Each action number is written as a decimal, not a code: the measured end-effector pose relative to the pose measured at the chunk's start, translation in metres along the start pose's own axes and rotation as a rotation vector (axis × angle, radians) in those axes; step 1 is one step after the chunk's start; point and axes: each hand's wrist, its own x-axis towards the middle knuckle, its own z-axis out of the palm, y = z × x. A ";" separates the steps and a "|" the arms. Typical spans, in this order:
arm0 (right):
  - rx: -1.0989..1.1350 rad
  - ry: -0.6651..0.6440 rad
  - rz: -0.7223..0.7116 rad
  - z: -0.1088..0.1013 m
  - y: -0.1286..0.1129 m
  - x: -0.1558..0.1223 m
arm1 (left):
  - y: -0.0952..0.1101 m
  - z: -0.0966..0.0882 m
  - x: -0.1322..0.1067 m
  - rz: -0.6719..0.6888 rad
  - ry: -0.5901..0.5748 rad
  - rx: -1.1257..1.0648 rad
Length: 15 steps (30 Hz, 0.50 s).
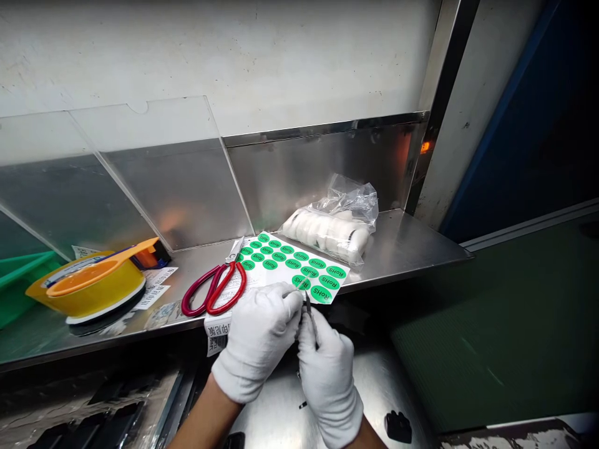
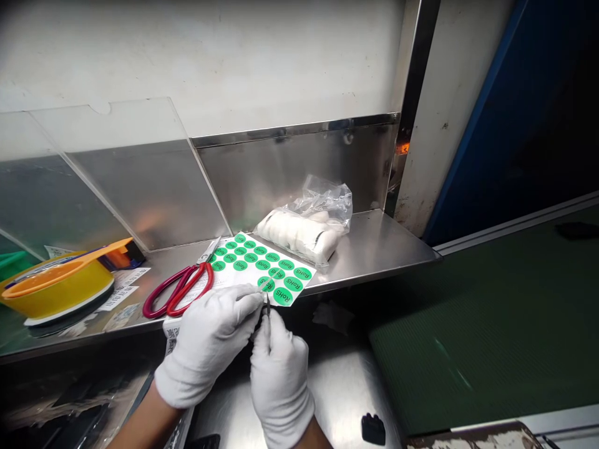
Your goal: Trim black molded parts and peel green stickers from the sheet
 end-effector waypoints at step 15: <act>-0.018 -0.002 -0.001 0.005 0.005 -0.004 | 0.001 -0.001 0.000 -0.049 0.051 -0.055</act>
